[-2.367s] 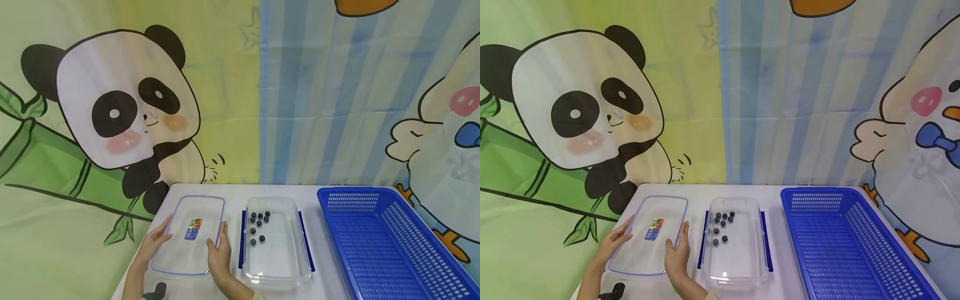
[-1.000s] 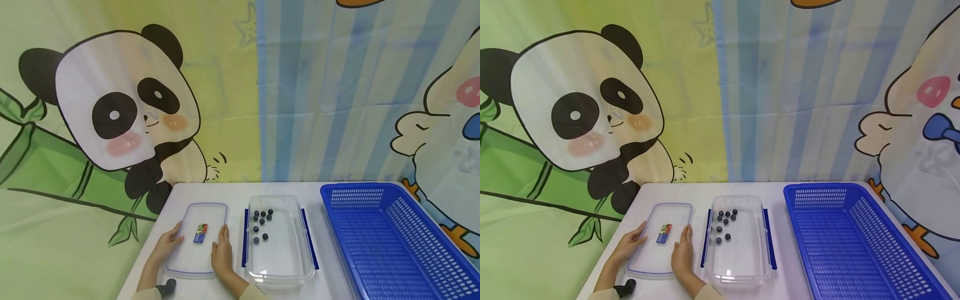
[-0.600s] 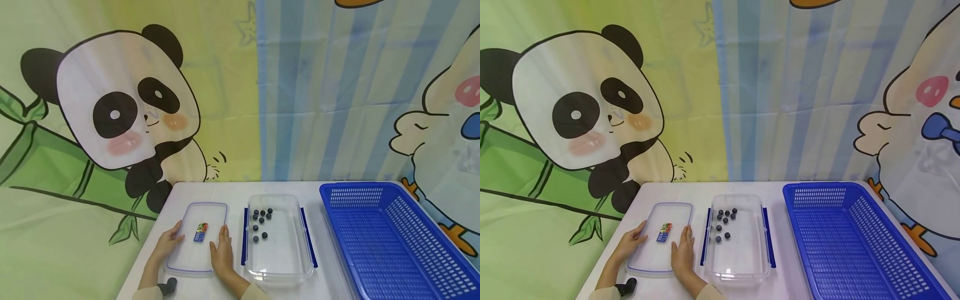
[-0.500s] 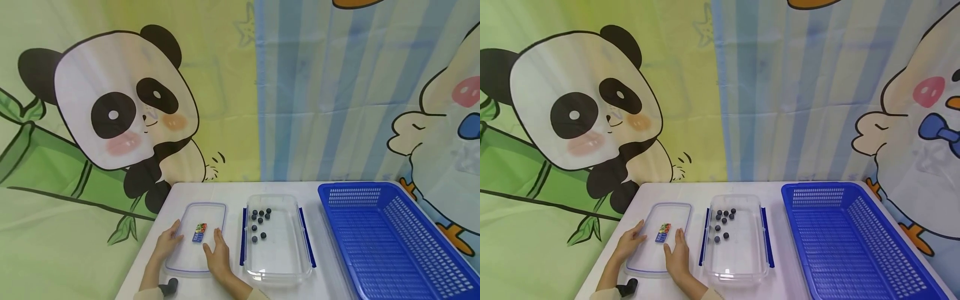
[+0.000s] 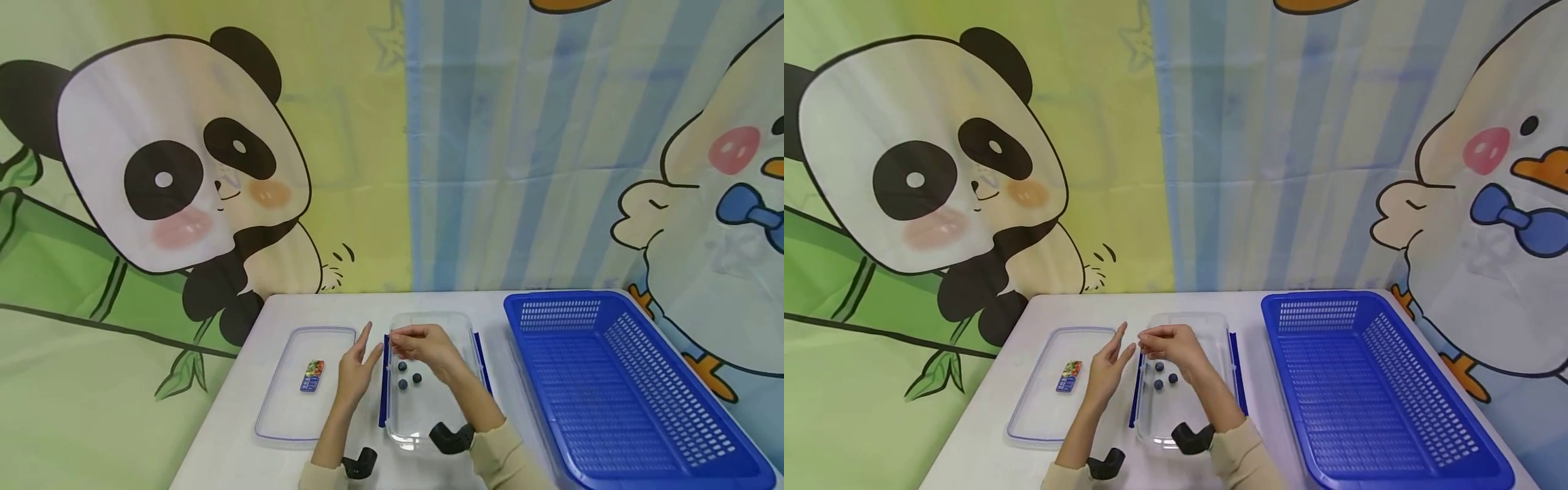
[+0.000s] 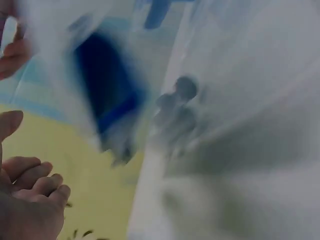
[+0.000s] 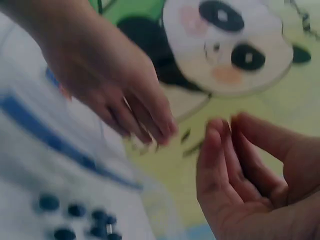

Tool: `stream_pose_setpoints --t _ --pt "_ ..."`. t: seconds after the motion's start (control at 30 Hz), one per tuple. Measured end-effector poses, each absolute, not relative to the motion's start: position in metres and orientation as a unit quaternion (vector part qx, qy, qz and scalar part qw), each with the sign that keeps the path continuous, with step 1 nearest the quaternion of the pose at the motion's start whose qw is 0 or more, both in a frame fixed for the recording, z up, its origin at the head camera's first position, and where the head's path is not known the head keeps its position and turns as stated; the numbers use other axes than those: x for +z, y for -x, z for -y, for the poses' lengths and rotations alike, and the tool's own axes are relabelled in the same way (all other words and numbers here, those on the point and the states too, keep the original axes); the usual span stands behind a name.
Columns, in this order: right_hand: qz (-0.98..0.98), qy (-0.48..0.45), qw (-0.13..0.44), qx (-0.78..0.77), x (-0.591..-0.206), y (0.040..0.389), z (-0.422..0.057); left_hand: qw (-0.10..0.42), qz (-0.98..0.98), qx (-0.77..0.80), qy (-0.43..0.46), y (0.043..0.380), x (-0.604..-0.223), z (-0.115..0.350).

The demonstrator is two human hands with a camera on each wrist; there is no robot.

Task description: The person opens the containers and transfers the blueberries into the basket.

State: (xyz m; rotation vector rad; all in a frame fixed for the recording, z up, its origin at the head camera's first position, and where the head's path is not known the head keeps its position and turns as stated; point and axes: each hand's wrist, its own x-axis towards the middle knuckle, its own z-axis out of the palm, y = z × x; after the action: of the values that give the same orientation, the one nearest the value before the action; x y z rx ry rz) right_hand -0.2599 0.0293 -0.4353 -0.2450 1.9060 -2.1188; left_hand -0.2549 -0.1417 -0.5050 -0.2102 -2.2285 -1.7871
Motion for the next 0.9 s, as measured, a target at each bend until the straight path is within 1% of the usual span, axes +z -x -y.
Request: stream_pose_setpoints --t 0.07,0.17,0.23,0.33,0.4,0.5,0.6,0.77,0.9 --pt "-0.655 0.082 0.191 -0.726 -0.442 0.277 -0.045 0.131 0.77 -0.621 0.073 0.251 -0.501 0.129" --pt "-0.66 0.07 0.251 -0.704 -0.459 0.296 -0.059 0.121 0.767 -0.627 0.058 0.246 -0.503 0.117" --pt "-0.664 0.054 0.286 -0.689 -0.472 0.304 -0.065 0.115 0.762 -0.635 0.048 0.245 -0.509 0.112" --pt "-0.669 0.037 0.32 -0.67 -0.487 0.31 -0.069 0.107 0.747 -0.655 0.047 0.245 -0.52 0.109" --pt "-0.667 0.032 0.328 -0.668 -0.495 0.311 -0.071 0.103 0.734 -0.67 0.049 0.246 -0.525 0.107" --pt "-0.67 0.032 0.313 -0.672 -0.503 0.311 -0.074 0.097 0.722 -0.684 0.047 0.247 -0.529 0.104" --pt "-0.686 0.028 0.302 -0.661 -0.509 0.311 -0.077 0.097 0.714 -0.692 0.046 0.246 -0.529 0.102" --pt "-0.713 0.021 0.31 -0.629 -0.517 0.31 -0.077 0.098 0.709 -0.698 0.032 0.245 -0.527 0.102" --pt "-0.731 0.008 0.299 -0.614 -0.519 0.31 -0.075 0.09 0.704 -0.704 0.025 0.247 -0.526 0.102"
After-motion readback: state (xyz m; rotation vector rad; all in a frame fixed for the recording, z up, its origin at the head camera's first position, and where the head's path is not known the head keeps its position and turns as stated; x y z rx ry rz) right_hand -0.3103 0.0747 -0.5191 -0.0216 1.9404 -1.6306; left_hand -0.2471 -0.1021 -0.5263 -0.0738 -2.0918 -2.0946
